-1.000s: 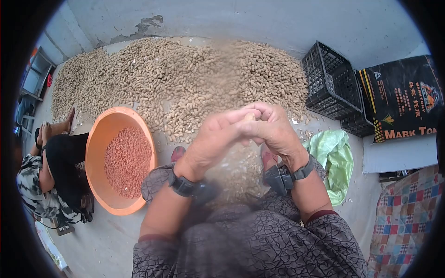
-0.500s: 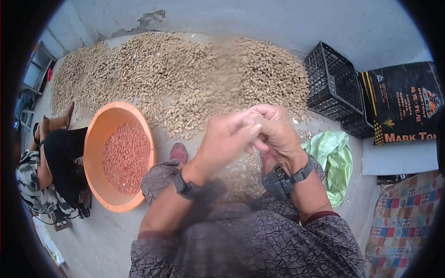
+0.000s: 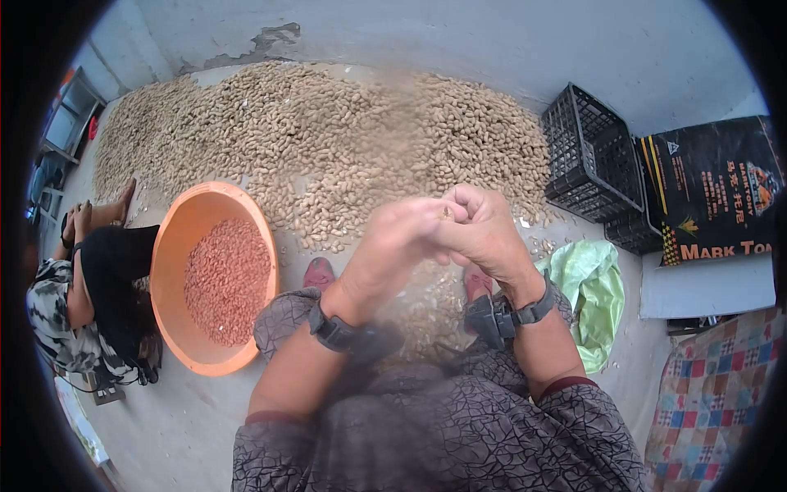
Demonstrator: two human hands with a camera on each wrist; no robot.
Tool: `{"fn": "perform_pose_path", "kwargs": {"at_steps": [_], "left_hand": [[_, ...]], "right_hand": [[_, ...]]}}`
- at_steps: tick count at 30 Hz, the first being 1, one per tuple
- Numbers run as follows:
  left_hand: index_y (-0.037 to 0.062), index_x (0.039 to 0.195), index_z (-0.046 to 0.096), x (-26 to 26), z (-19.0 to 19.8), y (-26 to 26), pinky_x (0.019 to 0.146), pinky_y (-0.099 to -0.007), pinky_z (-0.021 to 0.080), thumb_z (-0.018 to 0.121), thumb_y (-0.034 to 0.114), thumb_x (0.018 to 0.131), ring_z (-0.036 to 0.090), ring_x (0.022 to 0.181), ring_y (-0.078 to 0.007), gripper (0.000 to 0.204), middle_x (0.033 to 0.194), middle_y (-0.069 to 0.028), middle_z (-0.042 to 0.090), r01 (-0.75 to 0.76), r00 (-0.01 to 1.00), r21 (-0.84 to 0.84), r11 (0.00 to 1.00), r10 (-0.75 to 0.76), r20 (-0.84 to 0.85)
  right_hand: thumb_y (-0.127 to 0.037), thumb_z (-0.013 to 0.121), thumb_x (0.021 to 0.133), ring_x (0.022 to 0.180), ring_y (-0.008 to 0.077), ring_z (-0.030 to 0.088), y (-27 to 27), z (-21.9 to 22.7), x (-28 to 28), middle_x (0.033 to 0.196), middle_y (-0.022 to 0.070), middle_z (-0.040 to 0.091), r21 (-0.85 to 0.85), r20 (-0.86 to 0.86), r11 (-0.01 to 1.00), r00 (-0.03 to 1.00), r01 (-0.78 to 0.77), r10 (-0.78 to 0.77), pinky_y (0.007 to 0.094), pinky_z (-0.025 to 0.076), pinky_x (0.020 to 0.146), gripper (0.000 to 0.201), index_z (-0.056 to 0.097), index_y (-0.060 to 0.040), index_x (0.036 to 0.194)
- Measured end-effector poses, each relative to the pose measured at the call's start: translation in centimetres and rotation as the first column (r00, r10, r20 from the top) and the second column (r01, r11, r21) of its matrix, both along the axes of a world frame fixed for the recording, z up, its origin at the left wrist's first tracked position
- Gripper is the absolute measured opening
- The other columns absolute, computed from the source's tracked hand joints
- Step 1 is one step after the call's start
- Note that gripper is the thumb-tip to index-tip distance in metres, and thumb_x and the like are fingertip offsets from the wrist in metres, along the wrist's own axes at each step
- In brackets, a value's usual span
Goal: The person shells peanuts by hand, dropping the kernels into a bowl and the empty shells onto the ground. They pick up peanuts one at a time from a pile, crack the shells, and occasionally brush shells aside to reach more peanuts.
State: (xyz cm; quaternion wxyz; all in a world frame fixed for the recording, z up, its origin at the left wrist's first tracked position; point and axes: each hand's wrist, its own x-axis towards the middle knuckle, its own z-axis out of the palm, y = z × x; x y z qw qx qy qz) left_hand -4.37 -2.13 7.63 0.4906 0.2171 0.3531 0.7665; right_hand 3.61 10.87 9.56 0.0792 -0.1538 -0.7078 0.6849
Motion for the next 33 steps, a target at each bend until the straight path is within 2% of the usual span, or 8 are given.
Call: {"fn": "perform_pose_path", "kwargs": {"at_steps": [6, 8, 13, 17, 23, 27, 29, 33], "left_hand": [[-0.005, 0.107, 0.058, 0.2, -0.3, 0.2, 0.064, -0.0233, 0.047, 0.048, 0.019, 0.09, 0.061, 0.068, -0.0125, 0.031, 0.082, -0.0074, 0.064, -0.053, 0.993, -0.122, 0.991, 0.039, -0.112], [-0.0028, 0.107, 0.06, 0.4, -0.2, 0.4, 0.06, -0.0225, 0.045, 0.045, 0.021, 0.094, 0.057, 0.062, -0.0079, 0.031, 0.077, -0.0037, 0.062, -0.233, 0.922, -0.088, 0.969, 0.191, -0.337], [0.0003, 0.108, 0.06, 0.2, 0.9, -0.1, 0.055, -0.0212, 0.043, 0.042, 0.013, 0.094, 0.051, 0.06, -0.0057, 0.026, 0.071, -0.001, 0.058, -0.411, 0.761, -0.127, 0.903, 0.263, -0.592], [0.0011, 0.108, 0.06, 1.4, 0.3, 0.7, 0.051, -0.0192, 0.039, 0.043, 0.012, 0.095, 0.047, 0.056, -0.004, 0.024, 0.066, 0.001, 0.054, -0.494, 0.545, 0.048, 0.868, 0.352, -0.761], [-0.0002, 0.099, 0.058, 1.9, -0.7, 1.7, 0.051, -0.0201, 0.038, 0.041, 0.007, 0.094, 0.044, 0.057, -0.0033, 0.02, 0.064, 0.0017, 0.051, -0.575, 0.466, 0.147, 0.805, 0.47, -0.75], [-0.0004, 0.099, 0.057, 1.9, -1.6, 2.0, 0.049, -0.0194, 0.035, 0.038, 0.007, 0.094, 0.041, 0.056, -0.0023, 0.02, 0.066, 0.0016, 0.049, -0.598, 0.485, 0.1, 0.796, 0.458, -0.745], [0.0001, 0.099, 0.056, 1.9, -1.9, 2.2, 0.048, -0.0181, 0.032, 0.038, 0.009, 0.094, 0.037, 0.055, -0.0012, 0.02, 0.067, 0.002, 0.047, -0.592, 0.693, -0.013, 0.806, 0.501, -0.518], [0.0006, 0.102, 0.055, 1.4, -1.3, 1.7, 0.047, -0.0169, 0.031, 0.039, 0.011, 0.095, 0.036, 0.054, -0.0009, 0.021, 0.068, 0.0023, 0.047, -0.475, 0.855, -0.063, 0.878, 0.444, -0.268]], "right_hand": [[-0.008, 0.071, 0.072, 0.057, 0.0072, 0.059, -0.4, 0.3, 0.0, 0.064, 0.005, 0.061, 0.181, 0.033, 0.983, 0.999, -0.031, 0.025, 0.0204, 0.044, 0.047, 0.017, 0.055, -0.0006, 0.073], [-0.009, 0.072, 0.072, 0.062, 0.0072, 0.06, -0.1, 0.5, 0.1, 0.066, 0.0048, 0.062, 0.239, -0.018, 0.97, 0.998, -0.047, 0.053, 0.0207, 0.045, 0.05, 0.017, 0.057, -0.0011, 0.075], [-0.016, 0.073, 0.072, 0.051, 0.004, 0.05, 1.1, 1.3, 1.1, 0.066, -0.0004, 0.057, -0.101, -0.041, 0.99, 0.994, 0.095, -0.1, 0.0169, 0.037, 0.043, 0.024, 0.06, -0.002, 0.086], [-0.017, 0.068, 0.079, 0.056, 0.004, 0.052, 0.8, 1.1, 1.0, 0.067, 0.0008, 0.06, -0.116, 0.001, 0.99, 0.997, 0.076, -0.077, 0.0157, 0.037, 0.046, 0.017, 0.063, -0.0027, 0.087], [-0.015, 0.067, 0.081, 0.054, 0.0045, 0.052, 0.2, 1.0, 0.7, 0.067, 0.0049, 0.063, -0.14, -0.05, 0.987, 0.995, 0.081, -0.089, 0.0161, 0.037, 0.043, 0.016, 0.063, -0.0008, 0.087], [-0.013, 0.065, 0.081, 0.054, 0.0045, 0.052, -0.4, 0.1, 0.6, 0.067, 0.0053, 0.063, -0.141, -0.05, 0.982, 0.989, 0.127, -0.136, 0.0163, 0.038, 0.044, 0.015, 0.063, 0.0006, 0.087], [-0.011, 0.064, 0.082, 0.054, 0.0046, 0.052, -0.5, -0.4, 0.6, 0.069, 0.0049, 0.063, -0.055, -0.104, 0.99, 0.986, 0.128, -0.133, 0.0162, 0.038, 0.044, 0.014, 0.063, 0.0012, 0.088], [-0.009, 0.062, 0.082, 0.054, 0.0048, 0.053, -0.5, -0.1, 0.6, 0.071, 0.0046, 0.064, -0.164, -0.081, 0.979, 0.987, 0.125, -0.14, 0.0161, 0.038, 0.043, 0.012, 0.063, 0.0007, 0.089]]}}
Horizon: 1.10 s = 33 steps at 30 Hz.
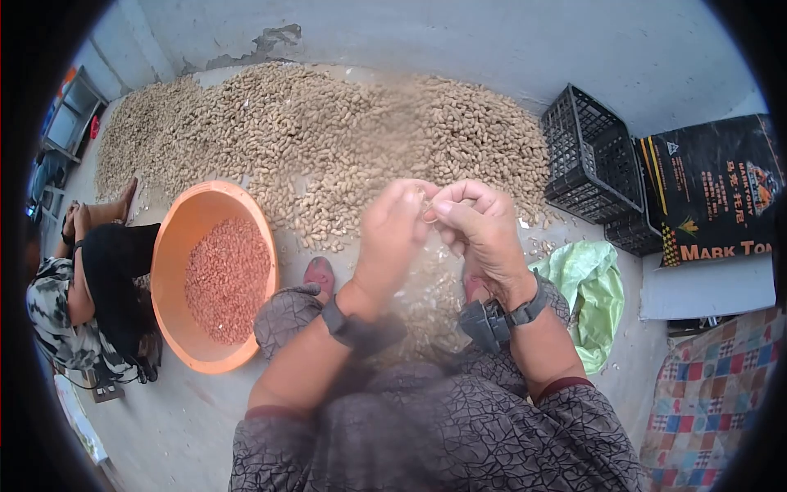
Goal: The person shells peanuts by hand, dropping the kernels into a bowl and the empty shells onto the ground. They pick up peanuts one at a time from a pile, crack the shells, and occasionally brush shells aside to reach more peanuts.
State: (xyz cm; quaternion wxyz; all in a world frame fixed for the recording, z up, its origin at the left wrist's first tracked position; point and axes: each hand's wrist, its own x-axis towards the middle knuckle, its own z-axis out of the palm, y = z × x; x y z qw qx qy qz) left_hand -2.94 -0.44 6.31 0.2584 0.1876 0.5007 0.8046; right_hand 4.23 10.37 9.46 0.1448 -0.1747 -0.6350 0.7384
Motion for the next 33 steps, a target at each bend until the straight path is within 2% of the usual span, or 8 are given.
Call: {"fn": "perform_pose_path", "kwargs": {"at_steps": [3, 4, 9, 15, 17, 23, 27, 33], "left_hand": [[0.0006, 0.102, 0.057, -1.3, 0.0, -0.8, 0.046, -0.0176, 0.033, 0.04, 0.014, 0.095, 0.04, 0.053, -0.0018, 0.023, 0.068, 0.0015, 0.051, 0.041, 0.999, -0.047, 0.998, -0.042, -0.022], [0.0002, 0.101, 0.059, -1.8, 0.1, -0.8, 0.045, -0.0184, 0.034, 0.04, 0.017, 0.095, 0.044, 0.052, -0.0035, 0.026, 0.068, -0.0003, 0.054, 0.154, 0.966, -0.267, 0.951, -0.202, -0.162], [-0.0024, 0.099, 0.061, -2.3, 2.3, -2.3, 0.045, -0.021, 0.037, 0.037, 0.029, 0.097, 0.053, 0.051, -0.0091, 0.04, 0.069, -0.0055, 0.061, 0.176, 0.835, -0.797, 0.578, -0.516, -0.189], [-0.0039, 0.1, 0.06, -2.3, 1.0, -2.1, 0.044, -0.0211, 0.036, 0.037, 0.034, 0.097, 0.053, 0.054, -0.0106, 0.044, 0.072, -0.0081, 0.061, 0.459, 0.882, -0.253, 0.852, -0.404, 0.241], [-0.0025, 0.096, 0.059, -2.2, 0.1, -1.7, 0.043, -0.0193, 0.034, 0.037, 0.033, 0.097, 0.049, 0.055, -0.0103, 0.042, 0.078, -0.0085, 0.061, 0.419, 0.884, -0.131, 0.898, -0.372, 0.283], [-0.0014, 0.096, 0.056, -1.7, 0.3, -1.4, 0.042, -0.0182, 0.032, 0.037, 0.032, 0.097, 0.047, 0.054, -0.0105, 0.039, 0.08, -0.0068, 0.058, 0.43, 0.813, 0.009, 0.903, -0.392, 0.431], [-0.0005, 0.097, 0.055, -1.4, 1.1, -1.1, 0.041, -0.0182, 0.032, 0.037, 0.032, 0.097, 0.048, 0.055, -0.0112, 0.037, 0.077, -0.0055, 0.056, 0.402, 0.756, 0.016, 0.915, -0.342, 0.558], [-0.0016, 0.098, 0.055, -2.1, -0.3, -0.8, 0.041, -0.0175, 0.032, 0.039, 0.028, 0.097, 0.047, 0.052, -0.0094, 0.034, 0.071, -0.0044, 0.056, 0.345, 0.757, 0.028, 0.938, -0.295, 0.583]], "right_hand": [[-0.01, 0.061, 0.082, 0.054, 0.0048, 0.053, 0.2, 0.2, 0.0, 0.072, 0.0037, 0.064, -0.118, -0.042, 0.993, 0.999, -0.01, 0.005, 0.0161, 0.038, 0.042, 0.011, 0.063, -0.0005, 0.087], [-0.01, 0.06, 0.082, 0.054, 0.0046, 0.053, 0.5, 0.1, 0.1, 0.072, 0.0033, 0.064, -0.122, -0.053, 0.992, 0.998, -0.036, 0.03, 0.0163, 0.038, 0.042, 0.01, 0.062, -0.0011, 0.086], [-0.009, 0.059, 0.083, 0.055, 0.005, 0.054, 1.2, 0.8, 0.6, 0.071, 0.0021, 0.063, -0.062, -0.012, 0.997, 0.999, -0.049, 0.048, 0.0177, 0.039, 0.042, 0.007, 0.061, -0.0032, 0.082], [-0.007, 0.063, 0.078, 0.056, 0.01, 0.058, -0.1, 0.6, 0.2, 0.067, 0.0053, 0.062, 0.405, 0.012, 0.911, 0.996, -0.081, 0.084, 0.0229, 0.042, 0.046, 0.007, 0.059, -0.0028, 0.075], [-0.007, 0.067, 0.072, 0.055, 0.0162, 0.059, -0.5, -0.8, -0.1, 0.064, 0.009, 0.06, 0.723, -0.086, 0.69, 0.996, 0.036, 0.037, 0.027, 0.044, 0.049, 0.01, 0.059, -0.002, 0.074], [-0.011, 0.07, 0.066, 0.056, 0.0235, 0.059, 0.1, -0.5, -0.2, 0.063, 0.0095, 0.059, 0.848, -0.107, 0.529, 0.986, 0.025, 0.126, 0.0319, 0.045, 0.051, 0.014, 0.061, -0.0032, 0.074], [-0.01, 0.07, 0.067, 0.057, 0.0207, 0.06, 0.3, -0.7, -0.1, 0.065, 0.0097, 0.06, 0.828, -0.053, 0.561, 0.992, -0.021, 0.115, 0.0301, 0.045, 0.052, 0.013, 0.062, -0.0032, 0.074], [-0.011, 0.069, 0.076, 0.054, 0.0064, 0.055, 0.0, 0.9, 0.2, 0.064, 0.0013, 0.06, 0.36, -0.058, 0.931, 0.994, -0.067, 0.094, 0.0181, 0.042, 0.047, 0.014, 0.062, 0.0001, 0.075]]}}
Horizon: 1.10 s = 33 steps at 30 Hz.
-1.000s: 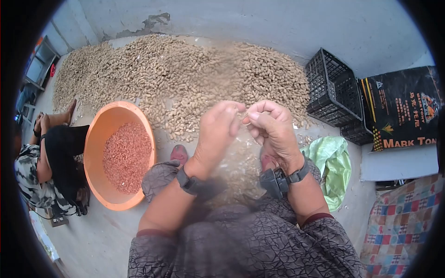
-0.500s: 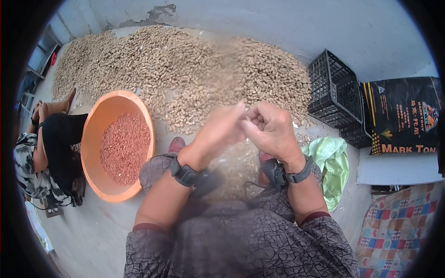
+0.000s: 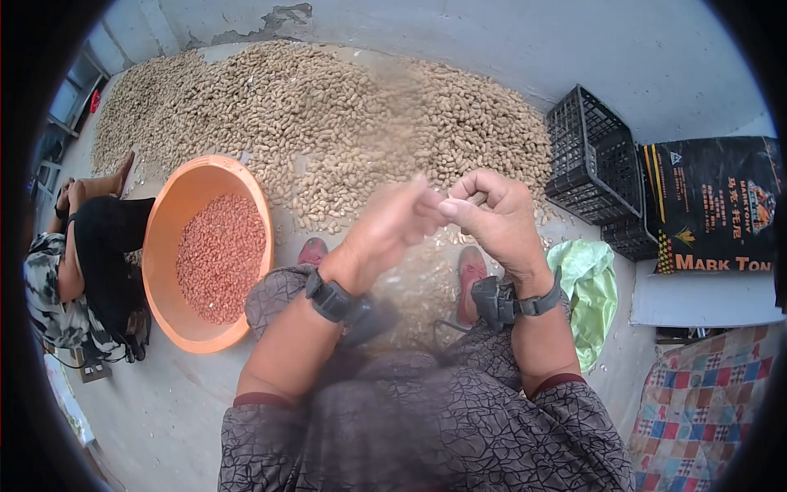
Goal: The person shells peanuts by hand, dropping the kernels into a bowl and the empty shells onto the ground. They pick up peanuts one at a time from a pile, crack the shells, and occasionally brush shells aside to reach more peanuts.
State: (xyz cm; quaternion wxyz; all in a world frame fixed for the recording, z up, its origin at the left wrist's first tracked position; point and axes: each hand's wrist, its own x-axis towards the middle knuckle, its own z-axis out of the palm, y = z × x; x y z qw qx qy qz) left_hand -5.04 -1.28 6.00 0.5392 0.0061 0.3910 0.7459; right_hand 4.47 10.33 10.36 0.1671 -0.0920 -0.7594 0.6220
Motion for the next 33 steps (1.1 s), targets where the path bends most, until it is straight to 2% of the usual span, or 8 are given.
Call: {"fn": "perform_pose_path", "kwargs": {"at_steps": [3, 5, 11, 16, 24, 28, 30, 33], "left_hand": [[-0.0031, 0.101, 0.054, -0.9, -0.4, -0.6, 0.041, -0.0173, 0.032, 0.041, 0.022, 0.096, 0.045, 0.05, -0.008, 0.028, 0.067, -0.004, 0.057, -0.048, 0.975, -0.113, 0.992, 0.022, -0.221], [-0.004, 0.104, 0.054, -1.3, -0.2, -1.1, 0.041, -0.0172, 0.033, 0.044, 0.015, 0.094, 0.046, 0.049, -0.0076, 0.024, 0.066, -0.0044, 0.057, -0.102, 0.946, 0.074, 0.992, 0.12, -0.3], [-0.0056, 0.107, 0.054, -0.8, 2.5, -1.4, 0.047, -0.0149, 0.035, 0.042, -0.001, 0.084, 0.05, 0.056, -0.0068, 0.026, 0.075, -0.0063, 0.061, -0.015, 0.94, 0.051, 0.999, 0.032, -0.339], [-0.0048, 0.103, 0.057, -1.0, 1.9, -1.3, 0.051, -0.0165, 0.039, 0.046, 0.001, 0.084, 0.052, 0.061, -0.0059, 0.023, 0.078, -0.0043, 0.061, 0.157, 0.87, 0.033, 0.987, -0.123, -0.477], [0.0003, 0.083, 0.061, 0.4, 1.8, -0.7, 0.051, -0.0222, 0.044, 0.058, 0.007, 0.083, 0.053, 0.058, -0.005, 0.008, 0.066, -0.0011, 0.06, -0.082, 0.235, -0.296, 0.952, -0.27, -0.934], [0.0008, 0.086, 0.059, -0.2, 1.0, -0.6, 0.048, -0.0193, 0.039, 0.058, 0.008, 0.084, 0.049, 0.054, -0.0036, 0.008, 0.069, -0.0021, 0.06, 0.017, 0.427, -0.199, 0.98, -0.187, -0.885], [-0.0006, 0.092, 0.059, -0.5, 2.4, -1.4, 0.052, -0.0212, 0.041, 0.058, 0.016, 0.084, 0.056, 0.063, -0.008, 0.018, 0.076, -0.0062, 0.065, 0.092, 0.727, -0.06, 0.994, -0.109, -0.678], [-0.0002, 0.103, 0.056, -1.2, 1.7, -1.8, 0.052, -0.0156, 0.036, 0.056, 0.018, 0.087, 0.051, 0.062, -0.0036, 0.024, 0.082, -0.0049, 0.064, 0.137, 0.852, 0.154, 0.978, -0.037, -0.522]], "right_hand": [[-0.022, 0.064, 0.083, 0.051, 0.0054, 0.054, 1.0, 1.0, 0.6, 0.063, 0.0021, 0.059, -0.096, 0.14, 0.995, 0.99, -0.002, 0.016, 0.0179, 0.04, 0.045, 0.021, 0.063, -0.0005, 0.079], [-0.027, 0.059, 0.086, 0.05, 0.0087, 0.053, 1.6, 1.3, 0.8, 0.064, 0.0044, 0.061, -0.165, 0.373, 0.978, 0.909, -0.13, 0.184, 0.0194, 0.039, 0.045, 0.029, 0.064, 0.0004, 0.078], [-0.019, 0.045, 0.089, 0.047, 0.0089, 0.053, 1.6, -0.2, 0.5, 0.066, 0.0107, 0.061, -0.505, 0.232, 0.863, 0.96, -0.021, 0.159, 0.0164, 0.035, 0.034, 0.029, 0.06, 0.0056, 0.087], [-0.013, 0.042, 0.088, 0.046, 0.0086, 0.052, 1.2, -0.4, 0.2, 0.071, 0.0117, 0.061, -0.479, 0.288, 0.878, 0.948, 0.019, 0.137, 0.0169, 0.034, 0.033, 0.025, 0.058, 0.0053, 0.092], [-0.022, 0.046, 0.092, 0.047, 0.006, 0.052, 0.2, -1.4, -0.2, 0.071, 0.0028, 0.056, -0.285, 0.343, 0.958, 0.938, 0.044, 0.058, 0.016, 0.03, 0.033, 0.025, 0.057, 0.0004, 0.096], [-0.033, 0.049, 0.092, 0.048, 0.0053, 0.051, 0.7, -1.0, 0.0, 0.073, 0.0034, 0.059, -0.354, 0.356, 0.935, 0.928, 0.025, 0.11, 0.0159, 0.03, 0.035, 0.033, 0.058, -0.0016, 0.098], [-0.036, 0.051, 0.092, 0.049, 0.0052, 0.052, 1.1, -0.7, 0.0, 0.073, 0.0034, 0.06, -0.442, 0.316, 0.897, 0.939, 0.019, 0.136, 0.0157, 0.031, 0.037, 0.035, 0.058, -0.002, 0.099], [-0.032, 0.056, 0.087, 0.056, 0.005, 0.051, 0.9, -0.2, 0.1, 0.071, 0.0021, 0.06, -0.419, 0.2, 0.907, 0.979, 0.047, 0.042, 0.0167, 0.035, 0.045, 0.029, 0.062, -0.0041, 0.091]]}}
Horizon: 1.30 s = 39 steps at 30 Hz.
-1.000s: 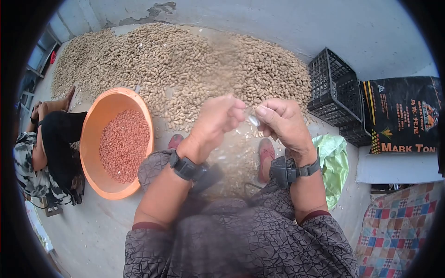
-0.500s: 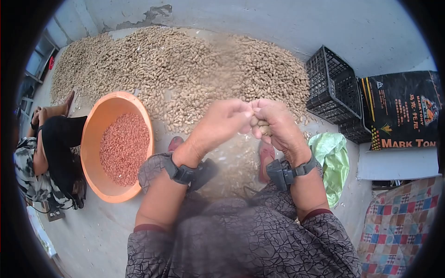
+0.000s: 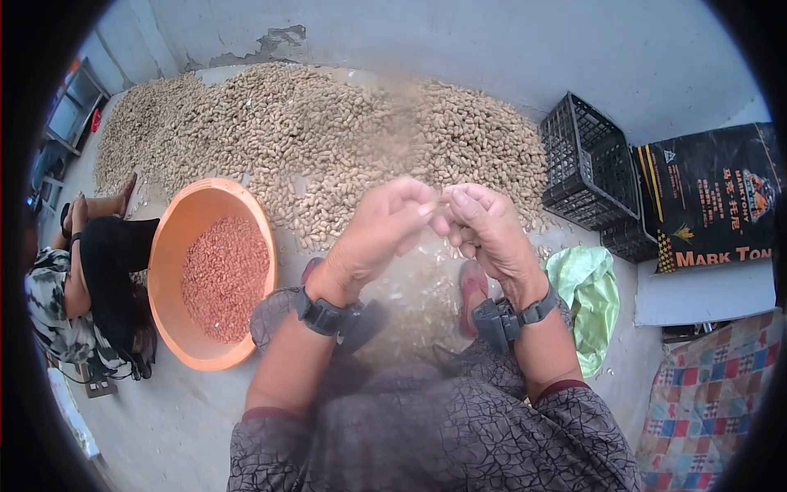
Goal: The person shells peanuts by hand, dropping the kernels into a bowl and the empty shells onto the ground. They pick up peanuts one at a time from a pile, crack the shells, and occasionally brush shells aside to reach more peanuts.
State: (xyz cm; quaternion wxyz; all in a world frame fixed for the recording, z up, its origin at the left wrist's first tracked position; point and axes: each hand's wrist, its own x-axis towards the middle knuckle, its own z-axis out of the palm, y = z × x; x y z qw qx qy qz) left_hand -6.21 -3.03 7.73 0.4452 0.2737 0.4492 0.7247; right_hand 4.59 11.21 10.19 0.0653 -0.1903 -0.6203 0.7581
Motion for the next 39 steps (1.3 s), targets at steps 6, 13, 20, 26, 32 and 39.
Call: {"fn": "perform_pose_path", "kwargs": {"at_steps": [6, 13, 20, 26, 32, 39], "left_hand": [[0.0002, 0.107, 0.061, 1.4, 0.3, 0.7, 0.052, -0.0126, 0.033, 0.054, 0.018, 0.087, 0.047, 0.062, 0.0019, 0.027, 0.083, -0.0007, 0.063, 0.048, 0.998, 0.023, 0.999, -0.047, -0.039], [-0.0022, 0.12, 0.054, 1.9, 1.4, 0.9, 0.043, -0.0138, 0.028, 0.053, 0.014, 0.089, 0.038, 0.05, 0.0024, 0.035, 0.074, 0.0043, 0.056, 0.033, 0.985, -0.105, 0.994, -0.05, -0.164], [0.0, 0.115, 0.058, 2.3, 1.1, 0.9, 0.045, -0.0128, 0.028, 0.051, 0.014, 0.091, 0.039, 0.052, 0.0027, 0.029, 0.077, 0.0034, 0.058, 0.007, 0.96, -0.043, 0.999, -0.019, -0.28], [-0.0034, 0.105, 0.063, 1.8, 0.7, 0.8, 0.071, -0.0215, 0.047, 0.052, 0.009, 0.088, 0.057, 0.079, -0.0067, 0.024, 0.086, -0.0019, 0.064, 0.032, 0.997, 0.056, 0.998, -0.028, -0.067], [-0.0051, 0.112, 0.058, 2.2, 1.0, 1.0, 0.062, -0.0173, 0.042, 0.052, 0.01, 0.088, 0.053, 0.07, -0.0034, 0.029, 0.087, -0.0015, 0.063, -0.05, 0.987, -0.037, 0.998, 0.044, -0.154], [-0.0048, 0.116, 0.057, 2.5, 0.8, 0.3, 0.074, -0.0228, 0.048, 0.052, 0.004, 0.086, 0.059, 0.082, -0.0094, 0.032, 0.09, -0.0044, 0.064, -0.017, 0.983, 0.119, 0.993, 0.039, -0.178]], "right_hand": [[-0.028, 0.065, 0.082, 0.058, 0.0039, 0.049, 0.2, -0.4, 0.2, 0.068, -0.001, 0.057, 0.048, -0.049, 0.994, 0.994, -0.095, 0.097, 0.0165, 0.034, 0.046, 0.029, 0.063, -0.0022, 0.095], [-0.022, 0.068, 0.081, 0.055, 0.0016, 0.041, 0.3, -0.8, 0.4, 0.072, -0.0039, 0.055, -0.003, -0.059, 0.99, 0.989, -0.14, 0.139, 0.0166, 0.029, 0.046, 0.038, 0.059, 0.002, 0.109], [-0.021, 0.068, 0.081, 0.052, 0.0012, 0.039, 0.0, 0.1, 0.7, 0.067, -0.0043, 0.054, -0.017, -0.064, 0.987, 0.985, -0.159, 0.158, 0.016, 0.027, 0.046, 0.03, 0.063, 0.0019, 0.1], [-0.025, 0.067, 0.08, 0.053, 0.0044, 0.047, 0.4, -0.9, 0.3, 0.063, 0.0, 0.055, 0.043, -0.025, 0.994, 0.995, -0.095, 0.097, 0.0177, 0.034, 0.044, 0.023, 0.062, -0.0025, 0.08], [-0.017, 0.069, 0.079, 0.053, 0.0032, 0.044, 0.4, -1.1, 0.3, 0.067, -0.0019, 0.056, -0.009, -0.053, 0.99, 0.989, -0.138, 0.137, 0.0164, 0.03, 0.046, 0.027, 0.063, 0.0018, 0.098], [-0.016, 0.068, 0.079, 0.055, 0.0032, 0.047, 0.0, 0.2, 0.6, 0.07, -0.0004, 0.059, -0.052, -0.009, 0.986, 0.987, -0.159, 0.159, 0.0161, 0.033, 0.047, 0.025, 0.065, 0.0012, 0.096]]}}
